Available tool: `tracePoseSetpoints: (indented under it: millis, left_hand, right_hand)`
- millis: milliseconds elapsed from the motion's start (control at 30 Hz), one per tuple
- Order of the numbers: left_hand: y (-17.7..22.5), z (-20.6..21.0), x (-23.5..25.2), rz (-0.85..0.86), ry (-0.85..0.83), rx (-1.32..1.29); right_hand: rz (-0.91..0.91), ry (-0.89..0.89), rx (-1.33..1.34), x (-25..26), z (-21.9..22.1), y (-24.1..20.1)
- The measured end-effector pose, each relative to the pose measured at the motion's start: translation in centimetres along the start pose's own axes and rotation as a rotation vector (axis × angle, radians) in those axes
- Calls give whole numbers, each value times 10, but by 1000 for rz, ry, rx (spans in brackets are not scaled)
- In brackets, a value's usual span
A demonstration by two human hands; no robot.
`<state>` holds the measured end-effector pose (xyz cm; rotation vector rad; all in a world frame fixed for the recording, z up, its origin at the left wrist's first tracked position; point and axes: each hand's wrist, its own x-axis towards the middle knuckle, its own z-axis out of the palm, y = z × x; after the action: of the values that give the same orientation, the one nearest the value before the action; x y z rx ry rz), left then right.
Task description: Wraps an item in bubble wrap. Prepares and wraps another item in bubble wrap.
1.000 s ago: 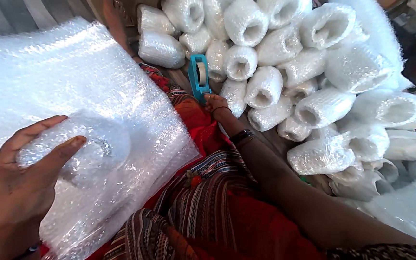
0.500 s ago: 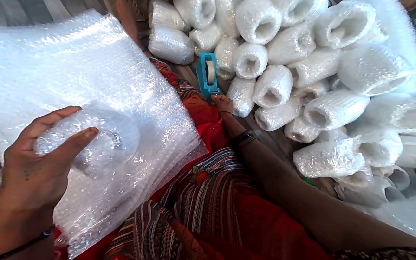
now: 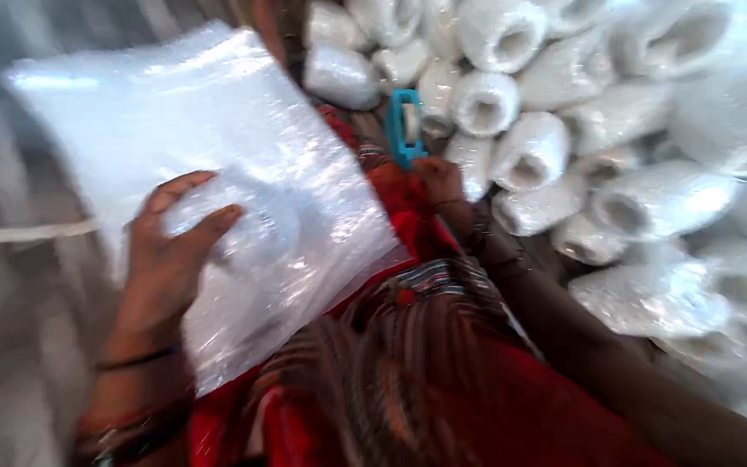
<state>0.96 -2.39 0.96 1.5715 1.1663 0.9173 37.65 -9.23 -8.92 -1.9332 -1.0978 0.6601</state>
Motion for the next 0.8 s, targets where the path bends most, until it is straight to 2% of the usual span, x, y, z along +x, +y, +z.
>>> tracePoseSetpoints:
  millis: [100,200,367,500,600,700,800]
  left_hand:
    - [9,-1,-13,-18,-9,21]
    - [0,-1,-9,10,15,-14]
    - [-6,-1,-9,20,23,-48]
    - [1,2,-14,14,26,-66]
    - [14,4,-22,-35,12,-73]
    - [-5,1,-6,7,21,-79]
    - [-7,0,-3,3,10,-85]
  right_hand:
    - [-126,-118,245,-3,10,-73]
    - [-227,-338,463,-19,30,-135]
    - [-403,-626,541,-35,55,-196]
    - [-369,-748,438,-38,63,-215]
    - [-249,-720,318,-44,72,-212]
    - [-135,-657,292,-45,79,-208]
    - [-114,-632,285,-42,81,-206]
